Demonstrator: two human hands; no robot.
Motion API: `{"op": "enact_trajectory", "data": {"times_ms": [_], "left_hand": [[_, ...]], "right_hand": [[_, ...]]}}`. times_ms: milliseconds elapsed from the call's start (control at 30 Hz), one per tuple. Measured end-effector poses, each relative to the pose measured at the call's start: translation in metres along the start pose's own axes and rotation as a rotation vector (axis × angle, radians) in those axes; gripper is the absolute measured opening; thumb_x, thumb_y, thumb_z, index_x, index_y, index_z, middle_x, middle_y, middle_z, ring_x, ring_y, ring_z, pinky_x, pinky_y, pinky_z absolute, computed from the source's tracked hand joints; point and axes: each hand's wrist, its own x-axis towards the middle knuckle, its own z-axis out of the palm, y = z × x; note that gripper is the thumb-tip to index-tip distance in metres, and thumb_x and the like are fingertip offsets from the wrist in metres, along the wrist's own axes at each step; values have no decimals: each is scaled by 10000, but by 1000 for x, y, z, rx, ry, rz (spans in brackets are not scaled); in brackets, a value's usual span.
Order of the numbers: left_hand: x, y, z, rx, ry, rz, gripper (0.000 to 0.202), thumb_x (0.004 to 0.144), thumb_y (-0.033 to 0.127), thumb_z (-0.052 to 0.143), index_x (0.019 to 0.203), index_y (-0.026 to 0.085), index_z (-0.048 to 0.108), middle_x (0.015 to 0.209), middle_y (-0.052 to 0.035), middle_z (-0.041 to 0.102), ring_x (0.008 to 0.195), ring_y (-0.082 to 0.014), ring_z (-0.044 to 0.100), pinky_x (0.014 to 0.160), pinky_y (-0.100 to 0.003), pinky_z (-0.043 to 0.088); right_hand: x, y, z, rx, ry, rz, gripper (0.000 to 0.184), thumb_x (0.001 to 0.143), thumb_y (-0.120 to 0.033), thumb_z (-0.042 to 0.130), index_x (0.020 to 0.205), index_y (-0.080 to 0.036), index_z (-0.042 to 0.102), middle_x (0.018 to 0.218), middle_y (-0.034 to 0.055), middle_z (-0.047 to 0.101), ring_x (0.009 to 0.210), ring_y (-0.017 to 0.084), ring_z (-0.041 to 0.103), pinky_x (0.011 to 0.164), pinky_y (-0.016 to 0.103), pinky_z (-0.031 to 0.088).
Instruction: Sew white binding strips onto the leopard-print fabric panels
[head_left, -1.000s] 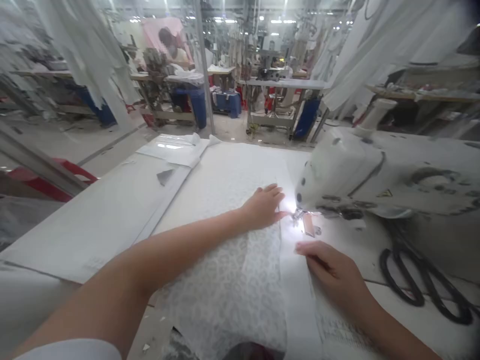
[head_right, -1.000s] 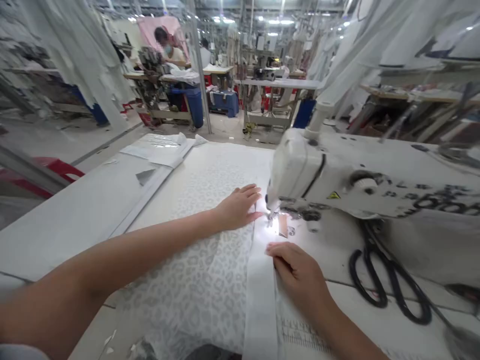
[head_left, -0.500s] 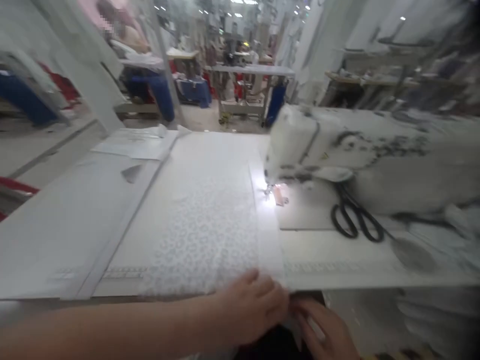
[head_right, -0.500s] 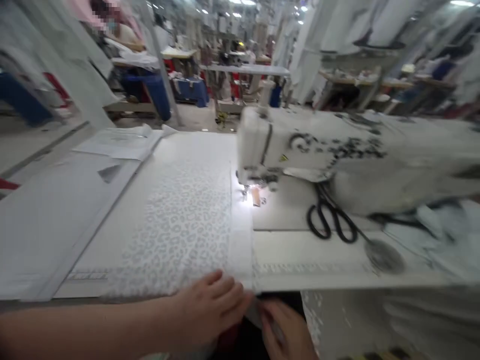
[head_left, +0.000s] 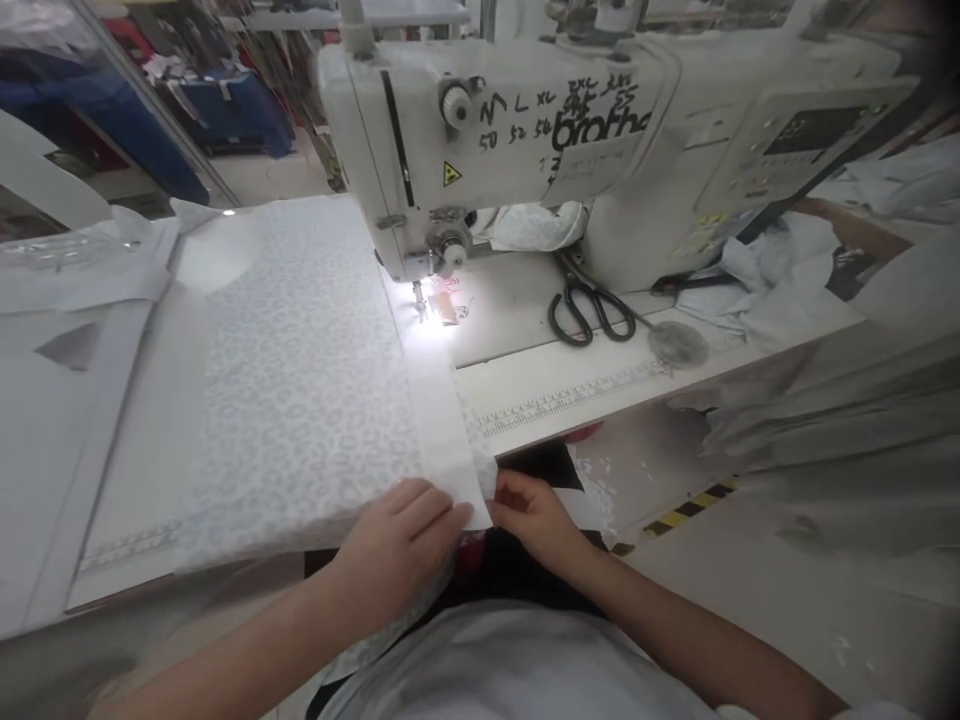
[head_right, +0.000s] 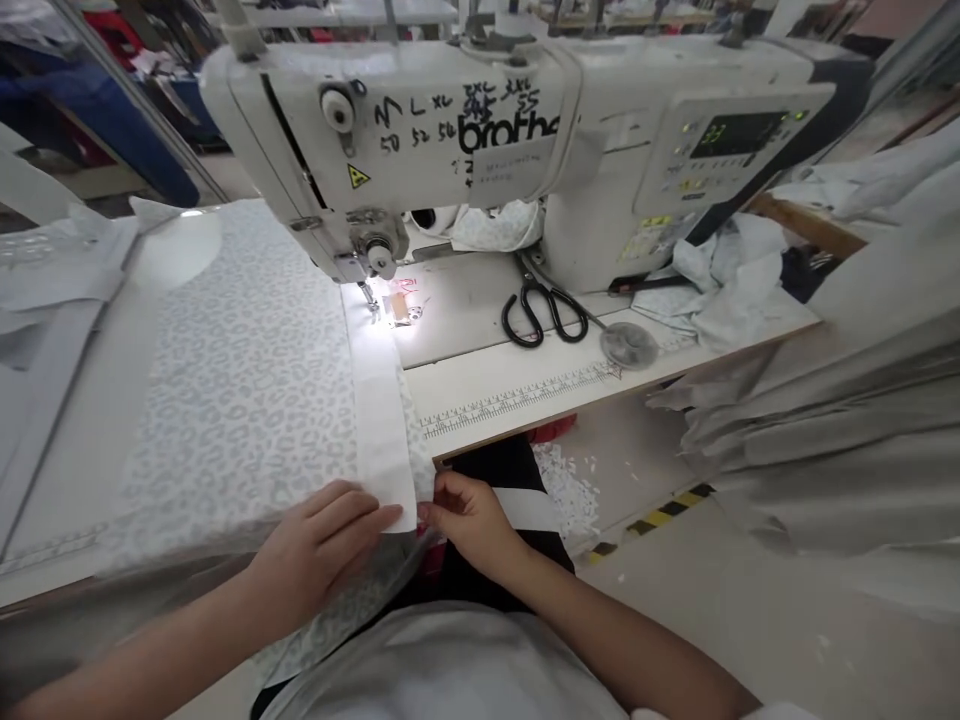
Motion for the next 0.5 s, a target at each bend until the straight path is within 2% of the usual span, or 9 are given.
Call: {"op": "enact_trajectory", "data": {"times_ms": [100, 200, 333, 433, 500], "left_hand": [[7, 5, 3, -60, 36, -26, 243, 834, 42, 422, 1034, 153, 505, 828, -52, 567, 745, -157, 506, 646, -296, 469], [9, 6, 10, -86, -11, -38, 237, 845, 56, 422, 1045, 154, 500, 857, -59, 565, 771, -165, 502, 661, -305, 478], [8, 4, 20, -79, -65, -44, 268, 822, 37, 427, 1057, 143, 502, 859, -67, 566, 774, -177, 501, 671, -330, 485], [7, 2, 21, -81, -51, -37, 298, 816, 29, 412, 1077, 144, 500, 861, -68, 570, 768, -169, 506, 676, -327, 490], [7, 2, 20, -85, -41, -36, 303, 817, 31, 408, 1081, 147, 502, 858, -66, 574, 759, -164, 508, 672, -322, 491]], "right_hand": [[-7, -3, -3, 44, 34, 11, 322, 616, -428, 757, 688, -191, 551, 629, -44, 515, 598, 116, 480, 591, 248, 414], [-12, -4, -5, 92, 40, 24, 304, 604, -368, 773, 665, -185, 539, 606, -57, 474, 576, 98, 431, 567, 225, 375], [-12, 0, -5, 244, 39, 38, 299, 584, -286, 783, 647, -183, 510, 624, -58, 494, 588, 92, 438, 586, 218, 373], [-9, 4, -4, 397, 36, 110, 297, 582, -288, 773, 724, -195, 529, 649, -53, 537, 564, 92, 461, 562, 220, 372], [-8, 4, -3, 383, 26, 134, 296, 585, -306, 768, 775, -192, 572, 646, -49, 550, 543, 88, 456, 541, 220, 364]]}}
